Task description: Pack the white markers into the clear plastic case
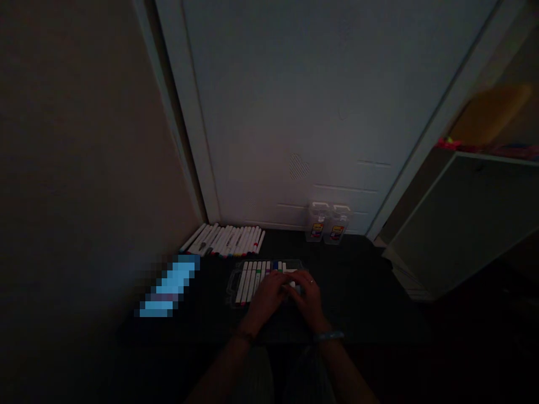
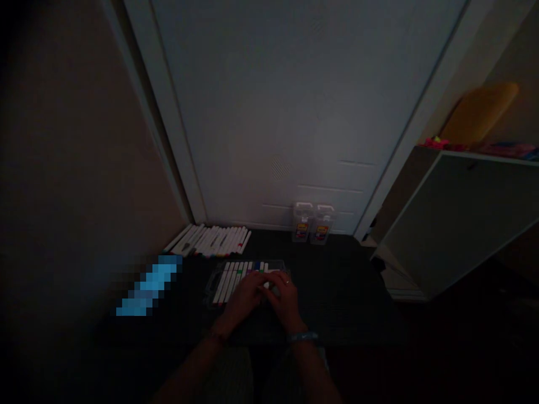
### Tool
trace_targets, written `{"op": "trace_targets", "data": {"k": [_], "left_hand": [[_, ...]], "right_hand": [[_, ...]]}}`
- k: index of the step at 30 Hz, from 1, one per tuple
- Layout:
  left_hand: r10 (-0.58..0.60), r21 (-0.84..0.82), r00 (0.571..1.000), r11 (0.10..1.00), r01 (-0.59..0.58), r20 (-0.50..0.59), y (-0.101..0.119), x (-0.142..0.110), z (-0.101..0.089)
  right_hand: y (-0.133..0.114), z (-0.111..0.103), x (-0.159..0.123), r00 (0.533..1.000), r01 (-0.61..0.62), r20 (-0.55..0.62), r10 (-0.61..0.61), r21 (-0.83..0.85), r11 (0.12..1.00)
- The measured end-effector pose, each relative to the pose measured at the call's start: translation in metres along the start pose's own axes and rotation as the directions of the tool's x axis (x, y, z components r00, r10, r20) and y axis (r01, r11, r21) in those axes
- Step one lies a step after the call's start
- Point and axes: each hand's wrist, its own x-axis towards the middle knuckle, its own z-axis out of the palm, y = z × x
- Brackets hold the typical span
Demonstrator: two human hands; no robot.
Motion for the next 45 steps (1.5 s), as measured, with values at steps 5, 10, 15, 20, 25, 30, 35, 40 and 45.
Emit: {"op": "trace_targets", "data": {"k": [5, 10, 15, 20, 25, 30, 35, 40, 45], "left_hand": [[-0.01, -0.003, 0.999, 1.0, 0.009, -0.046, 0.0, 0.001, -0.001], [-0.032, 0.021, 0.999, 0.999, 0.033, -0.032, 0.004, 0.003, -0.005], [-0.067, 0.066, 0.997, 0.995, 0.069, -0.035, 0.004, 0.003, -0.005], [-0.11, 0.038, 0.994, 0.993, 0.111, -0.027, -0.002, 0.001, -0.003], [-0.087, 0.017, 0.996, 0.996, 0.087, 0.014, -0.002, 0.0, -0.008], [-0.054, -0.001, 0.997, 0.999, 0.054, 0.064, 0.0, -0.001, -0.014], [-0.072, -0.05, 0.995, 0.996, 0.076, 0.073, -0.003, -0.001, -0.013], [-0.114, -0.066, 0.993, 0.991, 0.115, 0.02, -0.003, -0.002, -0.011], [-0.145, -0.06, 0.989, 0.987, 0.146, 0.023, -0.001, -0.002, -0.012]], "right_hand": [[-0.002, -0.001, 0.0, 0.999, 0.031, -0.028, -0.034, -0.08, 0.996], [-0.002, -0.003, 0.0, 0.999, 0.007, -0.051, -0.014, -0.144, 0.99], [0.0, -0.004, 0.001, 0.994, -0.069, -0.095, 0.052, -0.194, 0.979], [0.001, -0.001, 0.002, 0.996, -0.071, -0.064, 0.06, -0.18, 0.981], [0.001, -0.002, 0.001, 0.997, -0.067, -0.06, 0.058, -0.182, 0.981], [0.003, -0.001, 0.0, 0.998, -0.051, -0.047, 0.043, -0.185, 0.981], [0.004, -0.001, 0.0, 0.999, 0.037, 0.008, -0.036, -0.181, 0.983], [0.004, 0.0, 0.0, 0.996, 0.058, 0.071, -0.046, -0.172, 0.983], [0.003, 0.001, 0.003, 0.995, 0.047, 0.091, -0.033, -0.158, 0.986]]}}
